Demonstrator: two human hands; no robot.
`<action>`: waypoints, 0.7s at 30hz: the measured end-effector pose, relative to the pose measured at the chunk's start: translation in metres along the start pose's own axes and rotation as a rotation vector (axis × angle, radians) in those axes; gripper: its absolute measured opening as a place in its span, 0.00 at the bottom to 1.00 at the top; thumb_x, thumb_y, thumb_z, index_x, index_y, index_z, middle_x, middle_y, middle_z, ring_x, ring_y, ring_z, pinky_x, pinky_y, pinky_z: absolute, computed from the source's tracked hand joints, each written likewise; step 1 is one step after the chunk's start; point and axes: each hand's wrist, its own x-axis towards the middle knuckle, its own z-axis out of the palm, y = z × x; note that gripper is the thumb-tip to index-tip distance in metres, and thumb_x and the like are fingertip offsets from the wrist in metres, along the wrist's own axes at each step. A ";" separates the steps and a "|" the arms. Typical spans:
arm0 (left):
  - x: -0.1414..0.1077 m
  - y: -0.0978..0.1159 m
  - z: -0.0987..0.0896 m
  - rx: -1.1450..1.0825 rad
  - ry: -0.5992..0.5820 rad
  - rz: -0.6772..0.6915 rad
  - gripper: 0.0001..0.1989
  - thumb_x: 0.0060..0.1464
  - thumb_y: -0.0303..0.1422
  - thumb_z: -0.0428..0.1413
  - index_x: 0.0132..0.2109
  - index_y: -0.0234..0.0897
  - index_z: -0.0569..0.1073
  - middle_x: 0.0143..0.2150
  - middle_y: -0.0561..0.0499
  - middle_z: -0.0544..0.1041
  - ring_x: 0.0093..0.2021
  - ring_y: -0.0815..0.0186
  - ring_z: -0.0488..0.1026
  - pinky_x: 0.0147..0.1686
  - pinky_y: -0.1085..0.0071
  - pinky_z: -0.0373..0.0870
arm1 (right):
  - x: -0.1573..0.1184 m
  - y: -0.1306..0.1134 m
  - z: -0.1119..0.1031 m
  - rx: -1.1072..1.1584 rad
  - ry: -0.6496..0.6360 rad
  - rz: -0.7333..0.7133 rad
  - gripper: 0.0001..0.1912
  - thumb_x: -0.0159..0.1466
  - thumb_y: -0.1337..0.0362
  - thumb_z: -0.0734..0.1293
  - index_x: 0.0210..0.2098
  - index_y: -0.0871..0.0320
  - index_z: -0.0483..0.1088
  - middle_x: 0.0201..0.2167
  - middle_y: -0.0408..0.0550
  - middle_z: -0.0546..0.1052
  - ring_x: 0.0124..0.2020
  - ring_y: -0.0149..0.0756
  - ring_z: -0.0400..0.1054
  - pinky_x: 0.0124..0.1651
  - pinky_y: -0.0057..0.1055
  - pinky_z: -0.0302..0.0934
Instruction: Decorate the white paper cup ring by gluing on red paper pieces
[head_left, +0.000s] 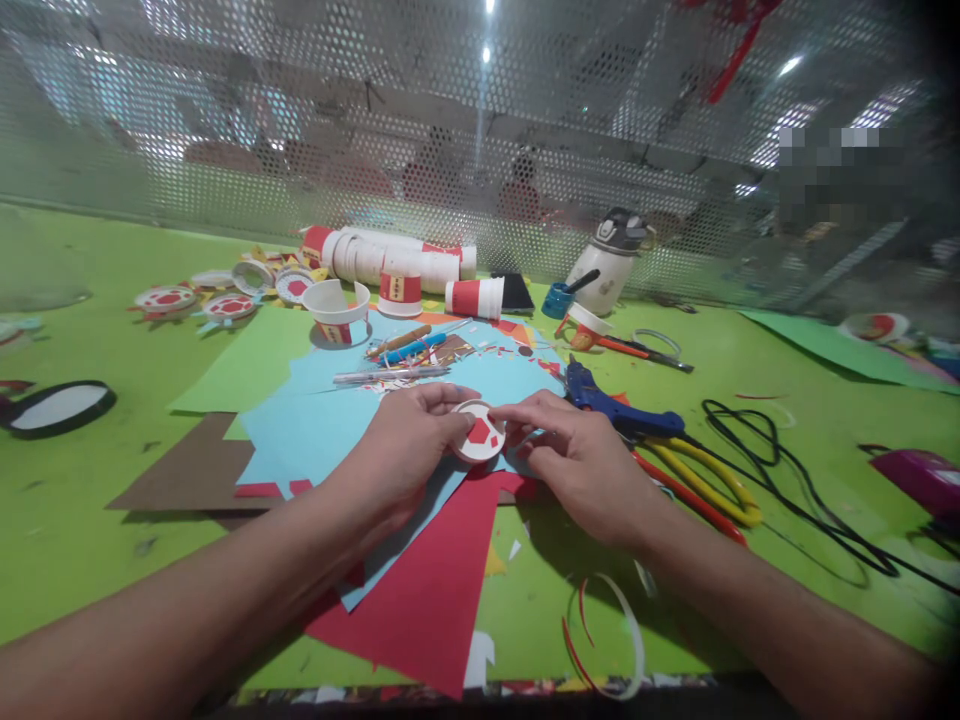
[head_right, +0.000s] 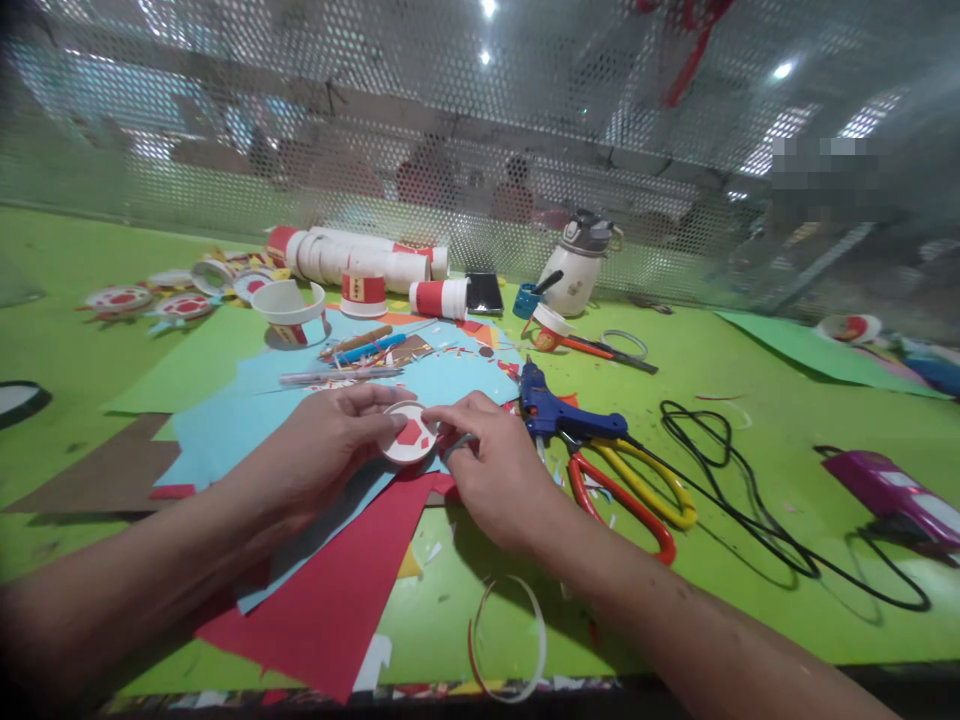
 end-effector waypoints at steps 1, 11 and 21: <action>0.000 0.000 0.000 -0.001 0.001 -0.003 0.14 0.39 0.20 0.61 0.37 0.30 0.75 0.29 0.47 0.78 0.27 0.65 0.74 0.29 0.70 0.69 | 0.000 0.000 0.000 0.001 -0.001 -0.002 0.27 0.55 0.85 0.58 0.46 0.58 0.76 0.35 0.47 0.72 0.36 0.33 0.67 0.41 0.34 0.63; 0.000 0.001 0.001 -0.012 -0.004 -0.007 0.13 0.38 0.20 0.61 0.36 0.31 0.75 0.28 0.47 0.78 0.26 0.65 0.74 0.28 0.69 0.69 | -0.001 0.001 0.000 -0.024 0.009 -0.041 0.28 0.54 0.84 0.57 0.45 0.58 0.77 0.35 0.47 0.72 0.35 0.33 0.66 0.37 0.33 0.62; -0.002 0.004 0.000 0.011 -0.030 -0.012 0.12 0.39 0.19 0.61 0.35 0.30 0.75 0.29 0.47 0.78 0.26 0.67 0.73 0.29 0.71 0.68 | -0.002 0.000 -0.002 -0.061 -0.015 -0.068 0.30 0.52 0.85 0.56 0.44 0.57 0.77 0.33 0.46 0.72 0.33 0.32 0.66 0.36 0.32 0.61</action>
